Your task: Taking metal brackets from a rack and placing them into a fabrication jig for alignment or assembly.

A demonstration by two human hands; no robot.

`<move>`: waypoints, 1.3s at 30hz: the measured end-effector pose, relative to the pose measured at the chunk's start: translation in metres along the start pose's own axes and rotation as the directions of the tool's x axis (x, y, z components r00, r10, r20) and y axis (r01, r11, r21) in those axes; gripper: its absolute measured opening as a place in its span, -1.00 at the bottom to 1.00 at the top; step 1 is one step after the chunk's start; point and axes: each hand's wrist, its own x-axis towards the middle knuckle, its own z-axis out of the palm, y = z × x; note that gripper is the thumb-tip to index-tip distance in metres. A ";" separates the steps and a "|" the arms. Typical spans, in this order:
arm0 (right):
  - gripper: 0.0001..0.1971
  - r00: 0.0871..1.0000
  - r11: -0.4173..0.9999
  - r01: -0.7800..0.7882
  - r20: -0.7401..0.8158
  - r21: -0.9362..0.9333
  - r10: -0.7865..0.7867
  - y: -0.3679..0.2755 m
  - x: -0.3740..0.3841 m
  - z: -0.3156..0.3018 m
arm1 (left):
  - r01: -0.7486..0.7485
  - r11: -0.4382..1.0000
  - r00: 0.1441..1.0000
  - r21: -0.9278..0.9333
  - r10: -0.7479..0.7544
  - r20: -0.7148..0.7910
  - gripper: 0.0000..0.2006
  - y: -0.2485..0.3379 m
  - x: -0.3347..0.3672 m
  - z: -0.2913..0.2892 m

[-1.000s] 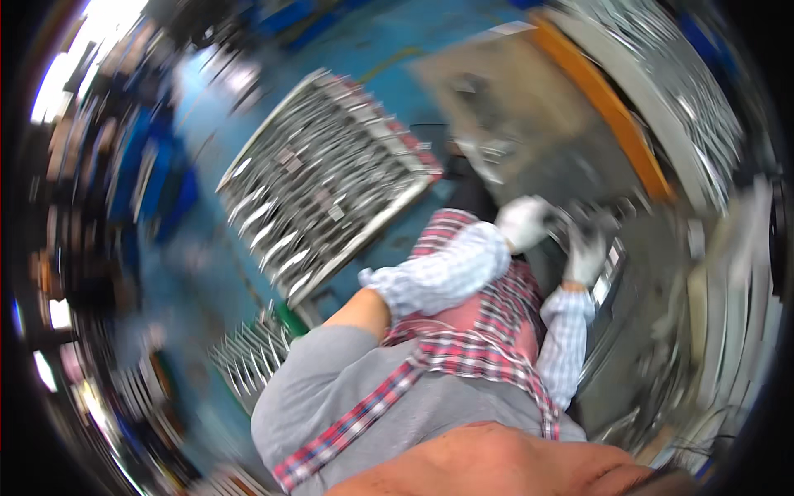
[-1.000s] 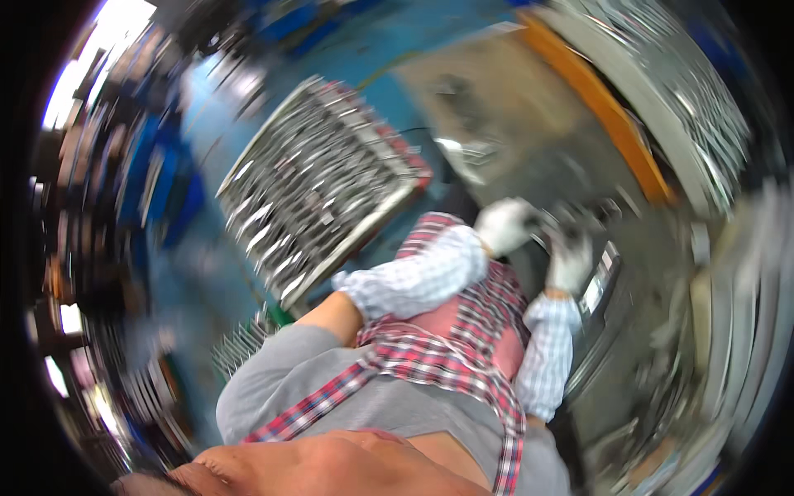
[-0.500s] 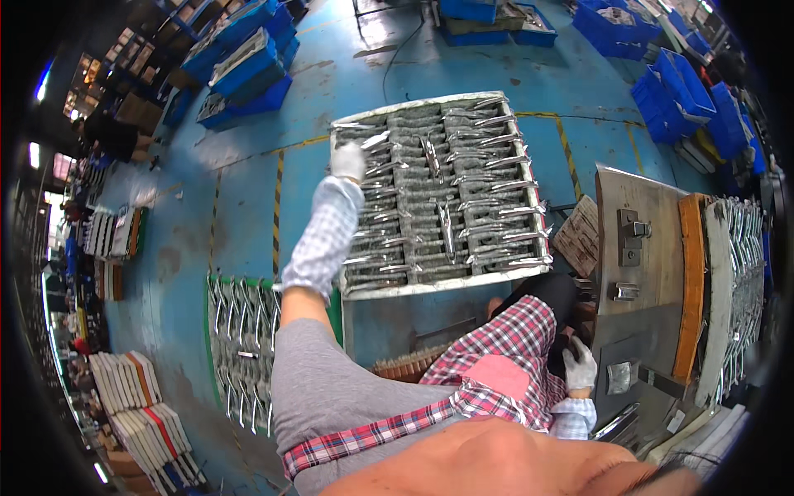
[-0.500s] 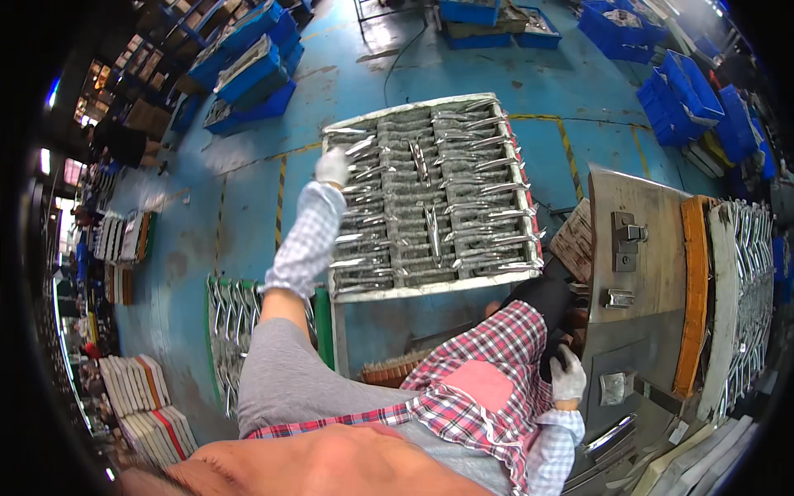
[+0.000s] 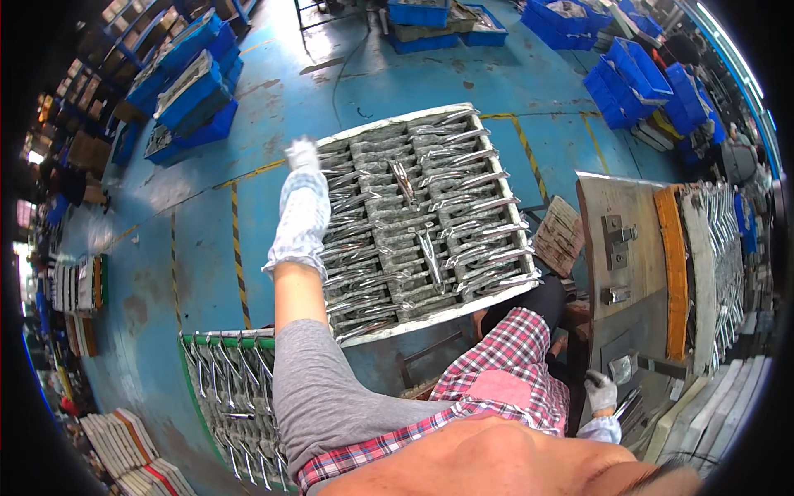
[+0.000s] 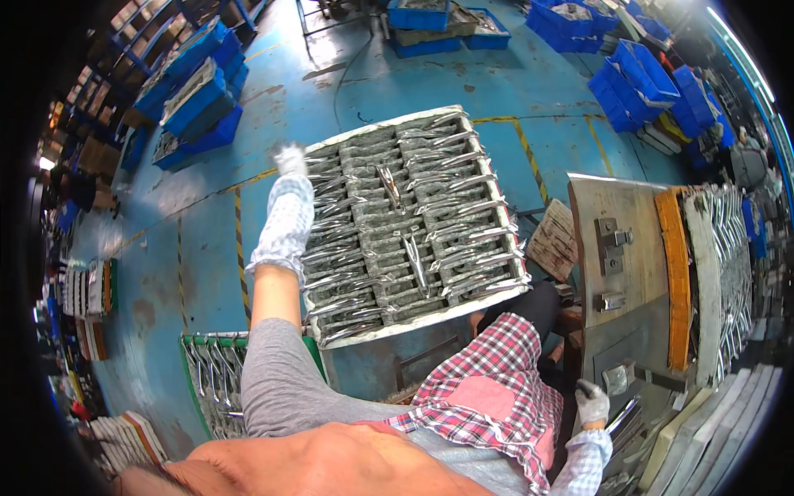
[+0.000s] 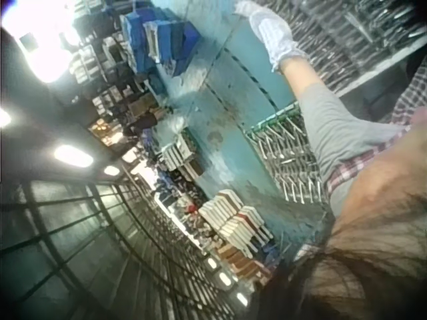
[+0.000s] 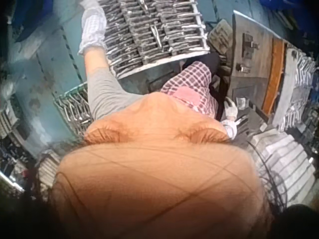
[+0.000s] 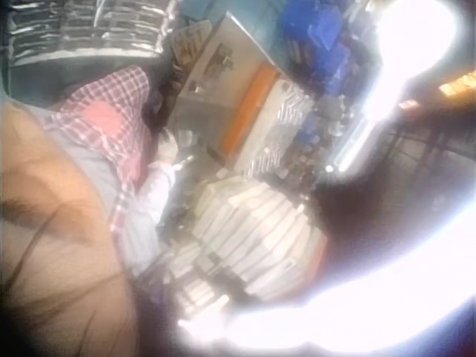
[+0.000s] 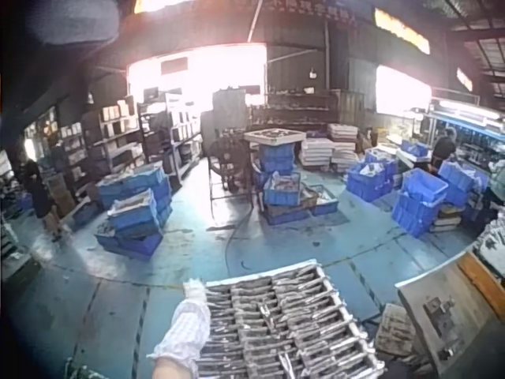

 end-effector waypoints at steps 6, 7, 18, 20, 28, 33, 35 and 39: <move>-0.76 0.988 0.960 0.120 -0.069 -0.254 -0.141 -0.053 0.023 -0.015 | -0.285 0.732 0.937 0.618 0.078 0.339 -0.64 -0.007 0.020 0.010; -0.75 0.993 0.970 0.107 -0.023 -0.220 -0.115 -0.065 0.026 -0.018 | -0.213 0.837 0.939 0.504 0.033 0.343 -0.67 -0.058 0.033 0.003; -0.58 0.999 0.607 -0.021 -0.005 0.795 0.041 -0.063 0.047 0.017 | -0.264 0.648 0.695 -0.714 0.641 0.326 -0.59 0.156 -0.171 -0.220; -0.18 0.938 0.323 -0.065 0.168 0.944 -0.302 -0.131 0.068 0.043 | -0.118 0.153 0.499 -0.981 0.863 0.074 -0.57 0.194 -0.252 -0.192; -0.85 0.911 0.250 -0.089 0.180 0.964 -0.371 -0.167 0.060 0.060 | -0.308 0.326 0.647 -0.894 0.760 0.054 -0.57 0.192 -0.242 -0.104; -0.84 0.978 0.216 -0.020 0.064 0.976 -0.197 -0.081 0.044 0.033 | -0.051 0.998 0.849 0.024 0.056 -0.525 -0.74 -0.019 -0.058 -0.026; -0.81 0.992 0.282 0.034 0.001 0.959 -0.123 -0.047 0.027 0.021 | -0.021 0.996 0.950 -0.082 0.045 0.308 -0.70 -0.040 -0.042 -0.026; -0.81 0.993 0.500 0.016 -0.073 0.866 0.094 -0.008 -0.019 0.009 | 0.139 0.943 0.967 -0.302 -0.063 0.248 -0.71 0.006 -0.073 -0.040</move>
